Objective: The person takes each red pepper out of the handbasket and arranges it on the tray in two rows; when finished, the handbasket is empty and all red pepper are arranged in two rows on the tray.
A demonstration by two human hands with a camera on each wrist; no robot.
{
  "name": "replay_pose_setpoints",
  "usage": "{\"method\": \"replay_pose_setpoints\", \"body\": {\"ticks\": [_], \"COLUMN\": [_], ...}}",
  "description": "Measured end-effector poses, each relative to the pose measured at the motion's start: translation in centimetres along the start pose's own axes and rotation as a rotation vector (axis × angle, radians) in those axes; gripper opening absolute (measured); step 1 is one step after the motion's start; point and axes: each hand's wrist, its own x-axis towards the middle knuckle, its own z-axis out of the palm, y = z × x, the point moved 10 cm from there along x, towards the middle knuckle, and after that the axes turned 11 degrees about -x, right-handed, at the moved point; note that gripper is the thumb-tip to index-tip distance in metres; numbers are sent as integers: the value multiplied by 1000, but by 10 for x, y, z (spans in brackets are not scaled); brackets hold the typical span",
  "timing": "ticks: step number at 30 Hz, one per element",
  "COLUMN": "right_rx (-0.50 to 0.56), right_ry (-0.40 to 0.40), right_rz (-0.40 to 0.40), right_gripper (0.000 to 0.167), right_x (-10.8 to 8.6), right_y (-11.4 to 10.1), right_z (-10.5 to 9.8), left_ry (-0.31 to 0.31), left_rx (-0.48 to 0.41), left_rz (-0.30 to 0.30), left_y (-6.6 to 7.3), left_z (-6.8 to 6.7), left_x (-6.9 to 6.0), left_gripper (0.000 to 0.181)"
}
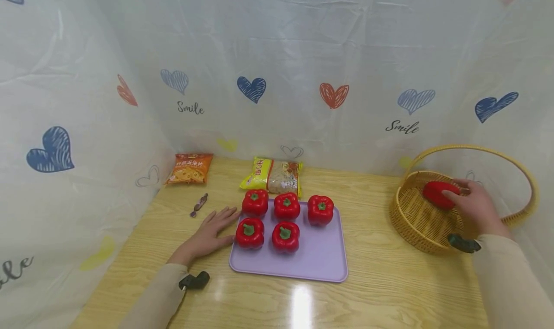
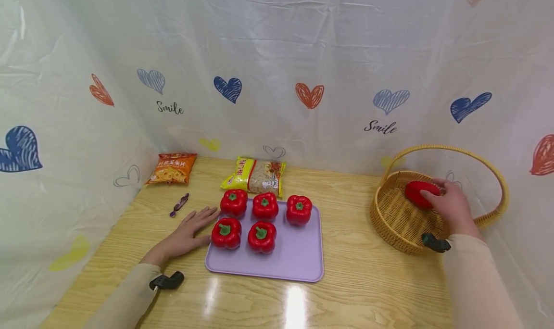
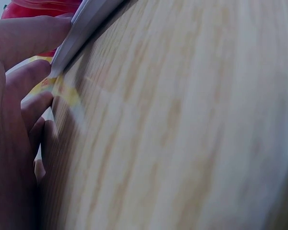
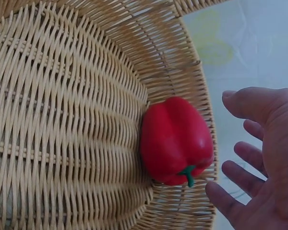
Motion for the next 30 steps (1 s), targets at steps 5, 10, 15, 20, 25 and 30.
{"method": "replay_pose_setpoints", "body": {"ticks": [5, 10, 15, 20, 25, 30], "right_rx": [29, 29, 44, 46, 0, 43], "right_ry": [-22, -67, -138, -142, -114, -147], "right_rz": [24, 34, 28, 2, -9, 21], "right_gripper": [82, 85, 87, 81, 75, 75], "right_x": [7, 12, 12, 10, 9, 9], "right_y": [8, 14, 17, 16, 15, 15], "right_z": [5, 12, 24, 27, 25, 30], "left_ry": [8, 2, -3, -6, -2, 2], "left_rx": [1, -1, -6, -7, -5, -3], "left_rz": [10, -2, -2, 5, 5, 8], "left_y": [2, 2, 0, 1, 0, 0], "left_z": [-1, -1, 0, 0, 0, 0], "left_x": [-1, 0, 0, 1, 0, 0], "left_gripper": [69, 70, 71, 71, 71, 71]}}
